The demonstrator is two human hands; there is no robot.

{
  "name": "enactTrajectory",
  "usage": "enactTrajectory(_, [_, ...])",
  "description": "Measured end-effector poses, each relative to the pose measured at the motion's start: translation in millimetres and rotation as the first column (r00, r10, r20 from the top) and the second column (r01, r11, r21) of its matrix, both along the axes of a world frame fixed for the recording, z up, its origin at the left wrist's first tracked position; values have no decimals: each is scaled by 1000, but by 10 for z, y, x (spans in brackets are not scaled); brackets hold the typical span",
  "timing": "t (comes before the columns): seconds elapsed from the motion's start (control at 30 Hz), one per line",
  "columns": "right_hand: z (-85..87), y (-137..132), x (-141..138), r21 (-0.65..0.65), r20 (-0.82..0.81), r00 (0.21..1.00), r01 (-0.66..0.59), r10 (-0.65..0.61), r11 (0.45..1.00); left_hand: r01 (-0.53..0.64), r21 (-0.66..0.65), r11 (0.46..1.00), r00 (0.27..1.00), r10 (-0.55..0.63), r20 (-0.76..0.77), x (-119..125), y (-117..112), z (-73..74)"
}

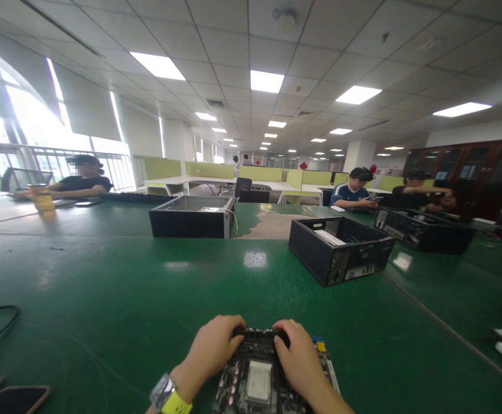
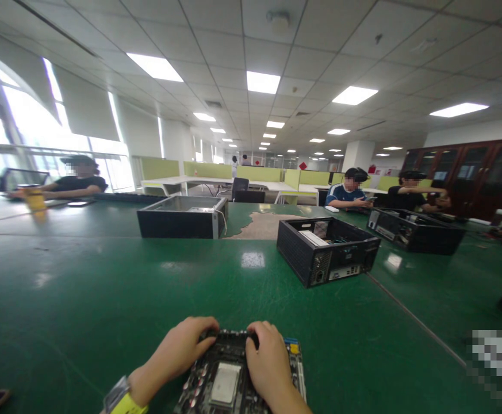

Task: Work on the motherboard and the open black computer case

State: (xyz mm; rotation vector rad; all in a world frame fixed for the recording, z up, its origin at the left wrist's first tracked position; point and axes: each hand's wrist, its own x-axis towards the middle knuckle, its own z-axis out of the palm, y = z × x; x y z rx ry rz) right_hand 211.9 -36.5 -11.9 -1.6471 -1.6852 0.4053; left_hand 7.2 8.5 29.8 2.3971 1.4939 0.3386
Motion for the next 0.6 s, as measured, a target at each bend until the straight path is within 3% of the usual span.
enactTrajectory(0.1, [-18,0,-4,-1,-1,1000,1,-1,1000,4,40,999,1000,-4,4,40,-24,45])
enactTrajectory(0.23, [-58,38,1,-17,-70,998,2,-3,1000,34,157,987,999,-33,-10,201,-235,228])
enactTrajectory(0.3, [-61,83,33,-31,-168,986,-12,6,999,105,126,986,994,-102,-31,330,-403,309])
enactTrajectory(0.37, [-38,141,99,-41,-287,958,-21,8,999,219,69,973,975,-216,-52,480,-559,299])
enactTrajectory(0.47, [43,223,245,-41,-423,906,7,-23,999,393,19,919,919,-392,-39,702,-685,13])
enactTrajectory(0.6, [142,277,409,-11,-499,865,61,-58,998,417,-48,908,907,-413,81,863,-637,-695])
